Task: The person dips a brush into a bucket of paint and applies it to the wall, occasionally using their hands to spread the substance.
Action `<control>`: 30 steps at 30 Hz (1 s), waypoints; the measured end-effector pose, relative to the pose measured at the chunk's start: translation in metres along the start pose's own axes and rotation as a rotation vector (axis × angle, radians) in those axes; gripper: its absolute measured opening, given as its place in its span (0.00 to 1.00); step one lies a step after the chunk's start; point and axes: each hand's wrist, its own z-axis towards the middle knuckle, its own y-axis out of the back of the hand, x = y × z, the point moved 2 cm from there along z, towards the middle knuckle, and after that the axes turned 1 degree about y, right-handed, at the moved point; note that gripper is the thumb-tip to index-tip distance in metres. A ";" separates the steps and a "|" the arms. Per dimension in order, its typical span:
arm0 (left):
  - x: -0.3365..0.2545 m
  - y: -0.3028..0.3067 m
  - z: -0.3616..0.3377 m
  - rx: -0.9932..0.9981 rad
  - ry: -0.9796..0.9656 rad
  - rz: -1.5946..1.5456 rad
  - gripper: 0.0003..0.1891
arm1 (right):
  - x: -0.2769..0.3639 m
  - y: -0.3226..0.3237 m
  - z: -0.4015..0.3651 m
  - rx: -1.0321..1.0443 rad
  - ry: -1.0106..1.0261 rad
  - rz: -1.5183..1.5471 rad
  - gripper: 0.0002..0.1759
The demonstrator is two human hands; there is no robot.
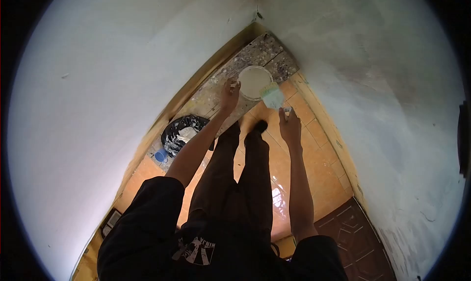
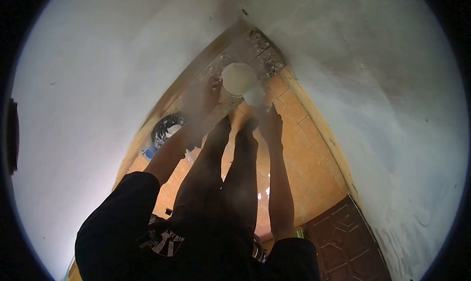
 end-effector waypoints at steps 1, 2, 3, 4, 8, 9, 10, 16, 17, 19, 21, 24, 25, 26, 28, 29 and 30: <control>0.002 -0.008 -0.005 -0.001 0.021 -0.038 0.20 | -0.001 0.007 -0.001 -0.028 0.041 -0.034 0.28; 0.005 -0.016 -0.011 -0.001 0.044 -0.075 0.20 | -0.002 0.013 -0.003 -0.055 0.081 -0.068 0.29; 0.029 0.018 0.033 -0.048 0.016 -0.003 0.19 | 0.026 -0.032 0.036 -0.003 0.109 -0.048 0.28; 0.032 0.011 0.027 -0.057 0.027 -0.009 0.19 | 0.035 -0.025 0.037 0.041 0.100 -0.114 0.28; 0.026 -0.005 0.020 -0.082 0.002 -0.103 0.17 | 0.036 -0.037 0.073 0.164 0.117 -0.281 0.28; 0.028 -0.007 0.020 -0.075 0.011 -0.105 0.16 | 0.038 -0.042 0.081 0.189 0.113 -0.321 0.27; 0.030 -0.008 0.020 -0.071 0.019 -0.107 0.16 | 0.038 -0.047 0.090 0.195 0.122 -0.364 0.27; 0.027 -0.004 0.023 -0.022 0.038 -0.147 0.14 | 0.048 -0.074 0.120 0.264 0.192 -0.498 0.25; 0.025 -0.003 0.024 -0.010 0.046 -0.144 0.14 | 0.050 -0.077 0.122 0.269 0.199 -0.517 0.25; 0.034 -0.006 0.027 -0.019 -0.036 -0.173 0.14 | 0.055 -0.081 0.127 0.290 0.196 -0.556 0.24; 0.034 -0.004 0.027 -0.025 -0.045 -0.171 0.15 | 0.063 -0.083 0.130 0.321 0.174 -0.592 0.22; 0.028 -0.002 0.025 -0.028 0.015 -0.142 0.15 | 0.076 -0.080 0.131 0.389 0.321 -0.720 0.22; 0.034 -0.003 0.029 -0.035 0.007 -0.143 0.15 | 0.072 -0.089 0.137 0.384 0.261 -0.689 0.22; 0.039 -0.005 0.030 -0.043 -0.002 -0.146 0.15 | 0.068 -0.100 0.147 0.377 0.202 -0.660 0.21; 0.032 -0.001 0.031 -0.033 0.062 -0.157 0.14 | 0.068 -0.109 0.156 0.379 0.139 -0.644 0.20; 0.028 0.001 0.031 -0.029 0.093 -0.163 0.14 | 0.068 -0.113 0.159 0.388 0.136 -0.657 0.19; 0.030 0.001 0.031 -0.020 0.089 -0.180 0.14 | 0.071 -0.114 0.160 0.398 0.133 -0.669 0.19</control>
